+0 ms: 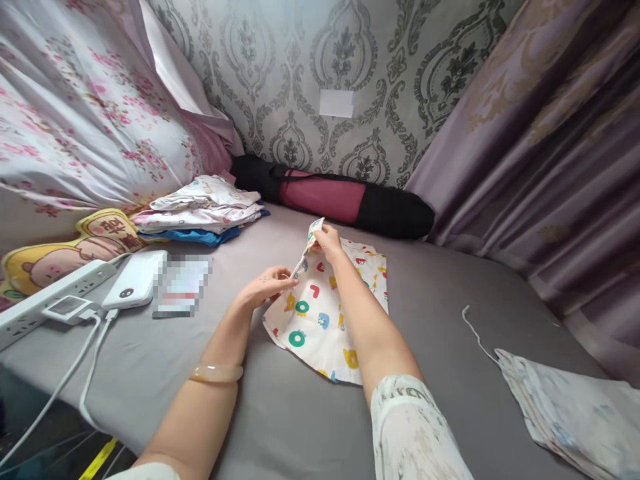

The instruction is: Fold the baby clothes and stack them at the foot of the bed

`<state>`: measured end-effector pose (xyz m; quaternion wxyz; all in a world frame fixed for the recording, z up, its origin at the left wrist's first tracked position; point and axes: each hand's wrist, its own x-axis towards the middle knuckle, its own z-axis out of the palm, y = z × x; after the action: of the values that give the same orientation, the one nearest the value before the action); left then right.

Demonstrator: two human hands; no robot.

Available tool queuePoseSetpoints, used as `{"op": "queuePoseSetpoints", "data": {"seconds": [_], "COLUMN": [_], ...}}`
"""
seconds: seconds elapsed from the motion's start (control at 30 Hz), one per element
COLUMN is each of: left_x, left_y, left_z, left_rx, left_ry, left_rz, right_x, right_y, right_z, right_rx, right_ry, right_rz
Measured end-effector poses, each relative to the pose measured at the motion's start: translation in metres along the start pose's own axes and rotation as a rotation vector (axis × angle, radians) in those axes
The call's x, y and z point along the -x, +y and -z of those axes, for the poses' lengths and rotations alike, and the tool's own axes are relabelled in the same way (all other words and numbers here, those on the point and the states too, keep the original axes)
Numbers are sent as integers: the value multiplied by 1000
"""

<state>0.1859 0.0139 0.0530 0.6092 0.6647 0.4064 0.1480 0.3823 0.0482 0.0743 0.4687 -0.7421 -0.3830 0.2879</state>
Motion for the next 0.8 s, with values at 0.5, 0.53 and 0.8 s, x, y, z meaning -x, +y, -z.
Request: {"op": "queuePoseSetpoints", "data": {"seconds": [0.5, 0.53, 0.8], "left_x": [3, 2, -10], "left_y": [8, 7, -7], "left_z": [-36, -36, -42], "left_rx": [-20, -47, -561], "left_ry": [-160, -142, 18], "left_rz": [-109, -129, -390], "right_x": [37, 38, 47], "right_y": [47, 52, 77], "right_z": [66, 68, 75], "right_rx": [-167, -151, 107], "right_ry": [185, 210, 287], "right_rz": [-93, -92, -210]}}
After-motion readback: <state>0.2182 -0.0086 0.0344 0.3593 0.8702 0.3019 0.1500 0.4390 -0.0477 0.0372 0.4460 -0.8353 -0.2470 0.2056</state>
